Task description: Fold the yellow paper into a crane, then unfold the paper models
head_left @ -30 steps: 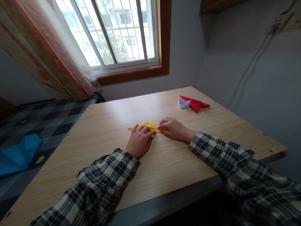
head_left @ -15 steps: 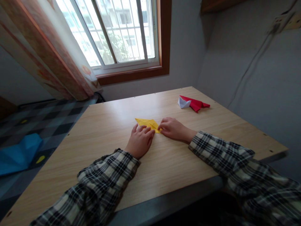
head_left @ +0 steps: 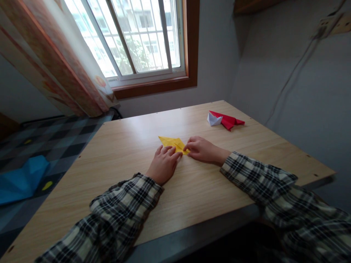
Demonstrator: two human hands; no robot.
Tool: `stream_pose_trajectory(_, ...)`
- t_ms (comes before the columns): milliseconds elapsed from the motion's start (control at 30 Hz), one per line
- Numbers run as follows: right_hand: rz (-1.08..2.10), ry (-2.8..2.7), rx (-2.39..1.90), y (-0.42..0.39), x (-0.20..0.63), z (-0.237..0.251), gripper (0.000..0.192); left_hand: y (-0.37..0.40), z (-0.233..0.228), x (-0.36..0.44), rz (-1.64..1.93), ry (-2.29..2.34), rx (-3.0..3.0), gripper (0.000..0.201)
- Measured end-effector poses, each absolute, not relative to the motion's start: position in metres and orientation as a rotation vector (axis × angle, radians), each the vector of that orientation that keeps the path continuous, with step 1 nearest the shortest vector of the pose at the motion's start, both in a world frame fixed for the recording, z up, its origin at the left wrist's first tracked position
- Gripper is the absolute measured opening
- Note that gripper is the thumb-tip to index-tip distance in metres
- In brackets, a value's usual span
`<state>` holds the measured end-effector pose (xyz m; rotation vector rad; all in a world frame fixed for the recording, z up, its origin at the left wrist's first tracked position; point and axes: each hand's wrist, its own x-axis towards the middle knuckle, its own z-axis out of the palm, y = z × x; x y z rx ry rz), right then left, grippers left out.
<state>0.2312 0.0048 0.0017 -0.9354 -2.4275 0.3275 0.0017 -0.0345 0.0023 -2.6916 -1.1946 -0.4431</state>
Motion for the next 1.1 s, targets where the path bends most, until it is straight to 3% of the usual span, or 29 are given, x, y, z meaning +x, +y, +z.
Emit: stream_pose_trajectory(1100,0.412,-2.388,-0.898,0.0061,0.2330,0.0005,0.022,-0.0322,0.0031,0.0031,-0.535,-1.132,-2.823,0.025)
